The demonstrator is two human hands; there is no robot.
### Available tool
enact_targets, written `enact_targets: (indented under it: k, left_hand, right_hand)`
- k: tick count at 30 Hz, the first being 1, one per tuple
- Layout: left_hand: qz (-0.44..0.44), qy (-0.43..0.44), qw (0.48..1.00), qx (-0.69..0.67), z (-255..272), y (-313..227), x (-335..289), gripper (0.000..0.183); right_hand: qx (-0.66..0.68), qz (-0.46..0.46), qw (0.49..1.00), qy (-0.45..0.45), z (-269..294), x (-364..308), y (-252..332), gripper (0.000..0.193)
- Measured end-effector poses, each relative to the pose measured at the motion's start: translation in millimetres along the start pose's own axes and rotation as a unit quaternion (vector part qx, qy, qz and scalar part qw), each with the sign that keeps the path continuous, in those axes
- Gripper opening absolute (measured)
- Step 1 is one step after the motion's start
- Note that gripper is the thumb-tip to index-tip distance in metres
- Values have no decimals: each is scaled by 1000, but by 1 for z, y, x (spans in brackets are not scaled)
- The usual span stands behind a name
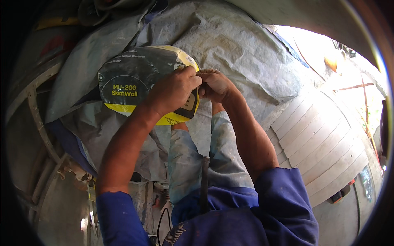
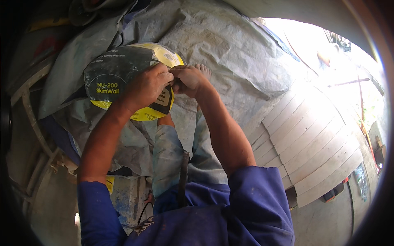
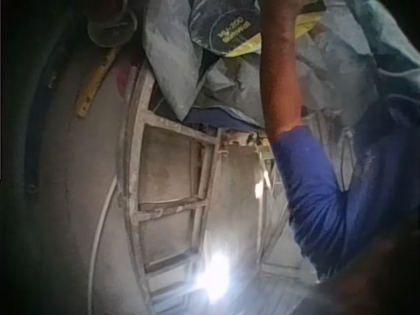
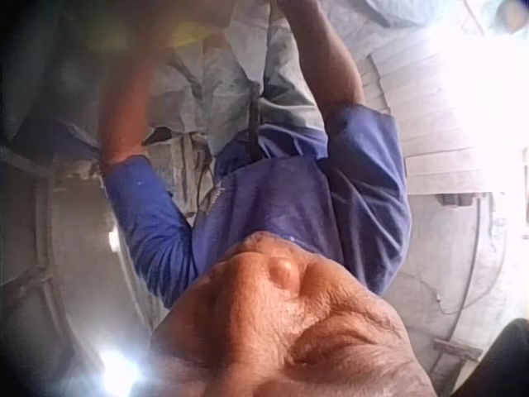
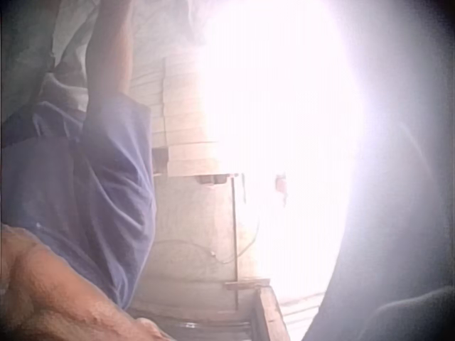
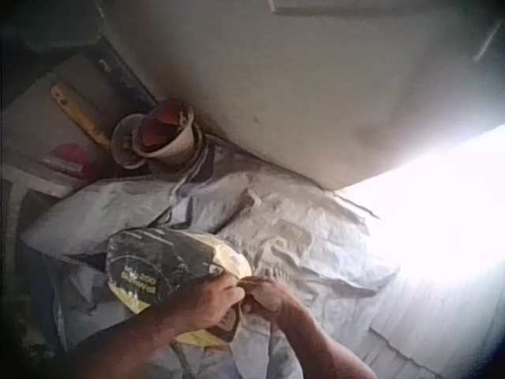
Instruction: The person moves a tarp and picks up a yellow and black cement bag, then uses a knife to cut the bag open. The person handles the bag and knife repeatedly to open the top.
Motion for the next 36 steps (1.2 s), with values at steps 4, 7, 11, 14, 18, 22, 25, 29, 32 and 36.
enact_targets:
  k: [4, 7, 11, 14, 18, 22, 25, 29, 32, 36]
  left_hand:
    - [-48, 67, 996, 16, 0, -3, 14, 7]
    - [-73, 98, 992, 38, -3, -7, 24, 5]
    - [-75, 147, 982, 88, -11, -6, 30, 6]
    - [-74, 137, 985, 67, -11, -4, 29, 7]
    - [-82, 133, 987, 42, -9, -4, 25, 7]
    - [-55, 122, 991, -16, -9, -2, 30, 11]
    - [-92, 143, 984, 58, -12, -12, 38, 3]
    - [-78, 175, 978, 79, -12, -12, 40, 2]
    - [-74, 175, 979, 75, -12, -10, 38, 1]
    - [-85, 176, 978, 77, -15, -8, 38, 4]
  right_hand:
    - [-22, 3, 1000, -4, 2, 2, 1, 18]
    - [-39, 10, 999, 4, 3, 3, 1, 20]
    - [-42, 18, 999, -4, 8, 5, 0, 21]
    - [-17, 15, 1000, 5, 11, 11, -4, 20]
    - [-24, 13, 999, 30, 14, 18, -9, 19]
    - [-323, 92, 940, -63, 17, 12, 5, 24]
    - [-157, 34, 985, -68, 12, 7, 0, 21]
    - [-34, 16, 998, -41, 4, -2, -1, 13]
    - [-31, 24, 998, -40, 7, 2, -3, 13]
    - [-12, 18, 999, -30, 11, 13, -9, 14]
Point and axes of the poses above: each hand's wrist, its own x-axis towards the middle knuckle, its own z-axis out of the back of the hand, y = z × x, the point moved 8 cm from there along x, towards the middle knuckle, and after that the axes turned 9 degrees about -z, right-handed, at the moved point
